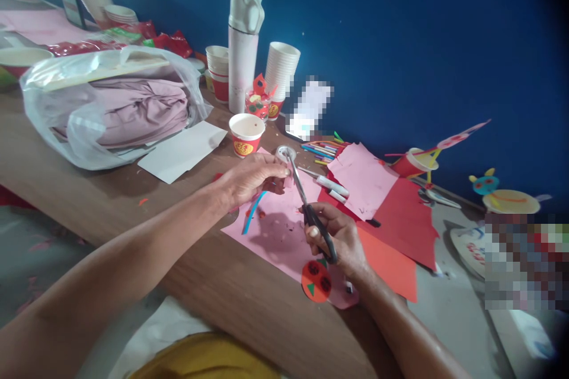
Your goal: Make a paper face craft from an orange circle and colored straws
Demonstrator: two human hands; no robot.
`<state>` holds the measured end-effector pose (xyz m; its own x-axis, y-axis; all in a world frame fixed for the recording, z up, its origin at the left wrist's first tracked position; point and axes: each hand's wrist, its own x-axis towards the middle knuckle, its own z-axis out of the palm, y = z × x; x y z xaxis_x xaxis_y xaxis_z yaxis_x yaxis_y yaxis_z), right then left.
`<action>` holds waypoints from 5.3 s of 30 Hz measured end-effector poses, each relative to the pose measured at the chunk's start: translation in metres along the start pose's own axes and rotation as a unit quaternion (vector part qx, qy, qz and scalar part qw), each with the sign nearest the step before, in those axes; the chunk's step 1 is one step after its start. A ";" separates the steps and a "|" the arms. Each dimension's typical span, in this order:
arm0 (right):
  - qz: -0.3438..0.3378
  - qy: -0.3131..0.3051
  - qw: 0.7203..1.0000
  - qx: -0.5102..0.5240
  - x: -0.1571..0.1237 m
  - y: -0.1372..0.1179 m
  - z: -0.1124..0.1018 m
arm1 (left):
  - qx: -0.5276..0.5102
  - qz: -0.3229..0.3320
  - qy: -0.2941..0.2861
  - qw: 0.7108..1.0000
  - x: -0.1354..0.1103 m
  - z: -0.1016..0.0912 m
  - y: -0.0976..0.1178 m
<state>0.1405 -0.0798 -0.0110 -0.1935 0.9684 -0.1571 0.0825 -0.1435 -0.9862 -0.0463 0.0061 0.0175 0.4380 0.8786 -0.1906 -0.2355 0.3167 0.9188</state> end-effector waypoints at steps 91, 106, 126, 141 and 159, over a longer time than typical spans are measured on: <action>-0.027 0.058 0.813 -0.578 0.007 -0.015 -0.021 | 0.103 0.063 0.041 0.992 -0.002 0.005 -0.002; -0.010 0.074 0.706 -0.704 0.005 -0.016 0.004 | 0.109 0.096 0.084 0.986 -0.001 0.013 -0.007; -0.097 0.095 0.917 -0.374 0.006 -0.024 -0.008 | 0.145 0.068 0.021 0.987 -0.004 0.022 -0.020; -0.074 0.096 0.975 -0.188 0.014 -0.012 -0.011 | 0.096 0.001 -0.025 0.995 -0.008 0.035 -0.027; -0.023 0.088 0.992 -0.089 0.013 -0.018 -0.013 | 0.161 -0.013 -0.032 0.986 -0.012 0.032 -0.020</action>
<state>0.1496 -0.0622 0.0054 -0.0297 0.9959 -0.0849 0.2516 -0.0748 -0.9649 -0.0194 -0.0222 0.0128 0.4968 0.8441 -0.2018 0.0601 0.1985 0.9783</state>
